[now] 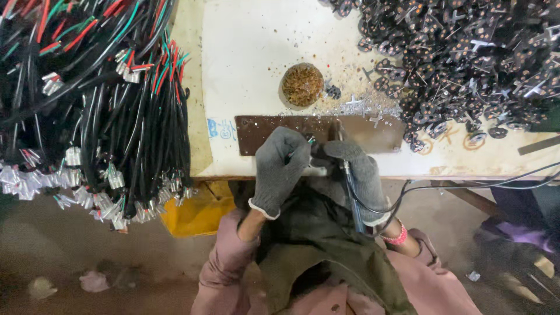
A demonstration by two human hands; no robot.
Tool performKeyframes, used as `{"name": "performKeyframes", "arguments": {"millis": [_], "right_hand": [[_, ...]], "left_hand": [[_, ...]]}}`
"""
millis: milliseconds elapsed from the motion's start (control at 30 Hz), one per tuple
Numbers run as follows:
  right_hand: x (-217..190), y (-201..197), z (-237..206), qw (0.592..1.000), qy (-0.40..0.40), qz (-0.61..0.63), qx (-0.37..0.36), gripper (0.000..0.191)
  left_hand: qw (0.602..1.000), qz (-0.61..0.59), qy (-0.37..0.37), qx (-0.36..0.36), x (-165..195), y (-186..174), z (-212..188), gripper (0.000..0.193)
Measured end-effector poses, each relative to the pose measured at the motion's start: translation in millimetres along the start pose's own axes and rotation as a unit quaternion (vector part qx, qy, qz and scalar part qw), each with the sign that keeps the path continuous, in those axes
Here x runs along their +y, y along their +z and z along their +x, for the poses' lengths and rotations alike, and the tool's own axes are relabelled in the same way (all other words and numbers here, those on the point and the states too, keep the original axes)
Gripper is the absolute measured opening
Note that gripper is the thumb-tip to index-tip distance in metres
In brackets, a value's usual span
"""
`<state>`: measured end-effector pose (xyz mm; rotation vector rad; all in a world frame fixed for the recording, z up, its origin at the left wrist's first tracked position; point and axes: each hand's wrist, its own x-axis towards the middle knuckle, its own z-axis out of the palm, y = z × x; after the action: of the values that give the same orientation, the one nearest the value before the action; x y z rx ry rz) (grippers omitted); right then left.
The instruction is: The person solders wires to small electrical components at a workbench. They hold a wire and component in one hand and a soldering iron in the other, solder the joint, place the finished assembly on a growing pile, and pick up the next wire to repeat the process.
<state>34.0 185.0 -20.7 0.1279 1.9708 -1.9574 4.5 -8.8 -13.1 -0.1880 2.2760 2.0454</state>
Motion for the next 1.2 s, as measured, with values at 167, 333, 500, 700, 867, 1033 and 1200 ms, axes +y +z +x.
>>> {"name": "performKeyframes", "arguments": {"millis": [167,333,500,700,867,1033,1200], "right_hand": [[2.1,4.9,6.6,0.966,-0.117,-0.228,0.047,0.039],[8.9,14.8,1.9,0.935,-0.164,-0.253,0.187,0.041],[14.9,4.7,-4.6,0.938,-0.153,-0.263,0.165,0.037],[-15.4,-7.4,-0.1,0.885,-0.273,-0.376,0.026,0.031],[-44.6,-16.1,12.9,0.913,-0.135,-0.337,-0.184,0.051],[-29.6,3.0,3.2,0.944,-0.171,-0.267,0.094,0.055],[-9.8,6.2,-0.6,0.985,-0.08,-0.039,0.146,0.056]], "left_hand": [[0.975,-0.105,-0.193,-0.022,0.1,8.9,-1.1,0.005],[0.999,0.028,0.025,-0.016,5.7,7.3,-1.5,0.011],[0.994,0.061,0.079,-0.034,15.2,-0.3,-8.4,0.021],[0.968,0.174,0.066,-0.167,29.1,-25.0,-4.7,0.036],[0.964,0.105,0.019,-0.244,29.2,-36.2,9.7,0.011],[0.979,0.111,0.079,-0.152,25.0,-24.7,-2.1,0.009],[0.988,0.016,-0.025,-0.149,24.0,-14.2,-16.2,0.013]]}}
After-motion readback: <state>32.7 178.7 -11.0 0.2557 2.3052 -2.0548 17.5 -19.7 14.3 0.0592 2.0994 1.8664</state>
